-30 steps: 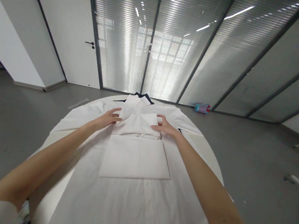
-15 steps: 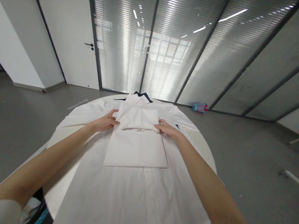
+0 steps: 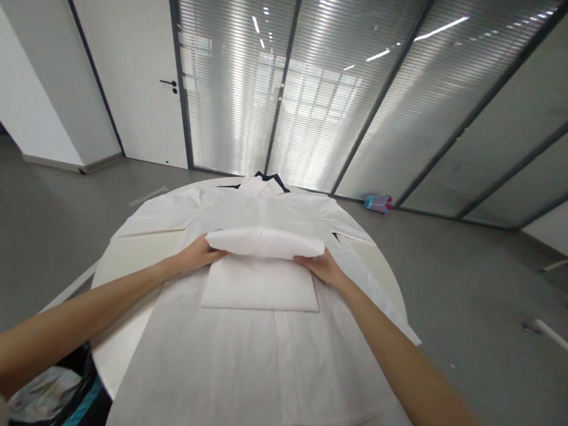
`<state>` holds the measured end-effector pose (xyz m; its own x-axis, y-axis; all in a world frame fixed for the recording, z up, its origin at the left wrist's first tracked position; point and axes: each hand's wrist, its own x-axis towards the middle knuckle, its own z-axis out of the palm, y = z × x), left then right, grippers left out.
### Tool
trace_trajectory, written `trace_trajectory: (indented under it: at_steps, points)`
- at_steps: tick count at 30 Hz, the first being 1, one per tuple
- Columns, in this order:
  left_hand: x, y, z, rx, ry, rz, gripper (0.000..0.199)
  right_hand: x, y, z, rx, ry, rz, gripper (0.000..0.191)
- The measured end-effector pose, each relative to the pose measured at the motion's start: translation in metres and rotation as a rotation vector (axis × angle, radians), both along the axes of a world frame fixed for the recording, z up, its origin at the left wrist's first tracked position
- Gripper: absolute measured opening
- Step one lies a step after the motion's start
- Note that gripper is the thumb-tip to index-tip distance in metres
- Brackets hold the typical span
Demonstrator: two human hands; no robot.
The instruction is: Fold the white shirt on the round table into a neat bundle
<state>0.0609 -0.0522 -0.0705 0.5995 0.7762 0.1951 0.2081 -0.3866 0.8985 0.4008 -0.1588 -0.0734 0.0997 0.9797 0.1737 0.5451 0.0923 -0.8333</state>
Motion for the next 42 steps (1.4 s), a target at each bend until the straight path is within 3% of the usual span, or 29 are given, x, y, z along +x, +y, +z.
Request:
trace_trajectory:
  at_steps: [4,7,12,16,21,26,28,31,34,36,39,42]
  points:
    - [-0.004,0.003,0.005,0.204,0.048,-0.132,0.047,0.000,0.000,-0.012,0.046,-0.053,0.035,0.037]
    - [-0.008,0.007,0.013,0.346,0.127,-0.253,0.050,0.004,0.002,-0.010,0.127,-0.202,0.107,0.026]
    - [-0.010,0.011,0.008,0.507,0.244,-0.175,0.046,0.006,-0.005,0.002,0.167,-0.449,0.204,0.045]
    - [-0.013,0.016,0.001,0.567,0.319,-0.188,0.050,0.005,-0.012,0.006,0.189,-0.551,0.250,0.054]
    - [-0.019,0.026,-0.001,0.758,0.342,-0.310,0.050,0.010,-0.009,-0.001,0.264,-0.612,0.277,0.049]
    - [-0.024,0.027,-0.004,0.975,0.370,-0.301,0.053,0.015,-0.009,-0.010,0.295,-0.712,0.254,0.044]
    - [-0.029,0.028,0.001,0.956,0.430,-0.318,0.055,0.019,-0.012,-0.007,0.277,-0.761,0.266,0.047]
    - [-0.035,0.034,0.020,0.788,0.486,-0.335,0.048,0.023,-0.011,0.010,0.279,-0.803,0.243,0.049]
    - [-0.026,0.032,0.042,0.583,0.415,-0.188,0.036,0.010,0.001,0.037,0.298,-0.703,0.045,0.048]
    - [-0.008,0.020,0.050,0.494,0.385,-0.072,0.041,-0.014,0.011,0.051,0.238,-0.575,-0.071,0.043]
    - [0.026,-0.013,0.044,0.506,0.488,-0.089,0.060,-0.058,0.017,0.058,0.050,-0.508,-0.009,0.048]
    - [0.046,-0.051,0.028,0.606,0.646,-0.129,0.080,-0.088,0.008,0.048,-0.143,-0.604,0.112,0.063]
